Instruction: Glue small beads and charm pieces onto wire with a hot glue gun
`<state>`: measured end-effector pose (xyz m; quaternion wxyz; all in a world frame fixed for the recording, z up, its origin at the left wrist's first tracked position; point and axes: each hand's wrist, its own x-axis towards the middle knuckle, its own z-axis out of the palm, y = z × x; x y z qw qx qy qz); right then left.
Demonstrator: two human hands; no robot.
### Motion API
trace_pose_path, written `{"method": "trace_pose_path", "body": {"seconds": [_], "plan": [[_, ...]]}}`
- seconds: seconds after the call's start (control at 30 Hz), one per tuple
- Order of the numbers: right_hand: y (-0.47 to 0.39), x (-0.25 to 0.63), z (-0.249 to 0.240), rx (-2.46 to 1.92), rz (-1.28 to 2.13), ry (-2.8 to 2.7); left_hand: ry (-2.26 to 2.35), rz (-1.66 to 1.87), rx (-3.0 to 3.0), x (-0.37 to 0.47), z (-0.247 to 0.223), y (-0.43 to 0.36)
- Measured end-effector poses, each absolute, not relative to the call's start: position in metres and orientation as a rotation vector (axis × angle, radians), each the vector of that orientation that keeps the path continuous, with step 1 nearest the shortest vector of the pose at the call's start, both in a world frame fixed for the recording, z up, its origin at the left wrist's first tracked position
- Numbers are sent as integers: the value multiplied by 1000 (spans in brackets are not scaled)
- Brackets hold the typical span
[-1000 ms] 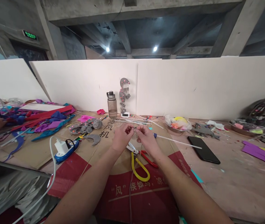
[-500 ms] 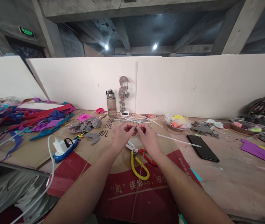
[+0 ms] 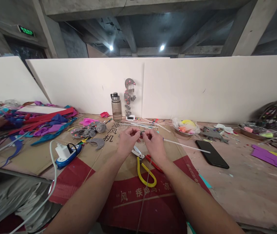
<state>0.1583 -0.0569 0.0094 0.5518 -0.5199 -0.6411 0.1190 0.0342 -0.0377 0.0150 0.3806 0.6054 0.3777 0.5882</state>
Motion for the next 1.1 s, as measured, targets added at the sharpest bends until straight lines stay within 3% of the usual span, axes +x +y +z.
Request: {"method": "trace_pose_path", "body": {"seconds": [0.37, 0.77, 1.1], "plan": [[-58, 157, 12, -1225, 358, -1446, 856, 1481, 1450, 37, 11, -36], [-50, 160, 10, -1115, 675, -1331, 680, 1351, 1285, 35, 4, -25], [-46, 163, 7, -1145, 636, -1328, 632, 1230, 1248, 33, 11, -28]]}}
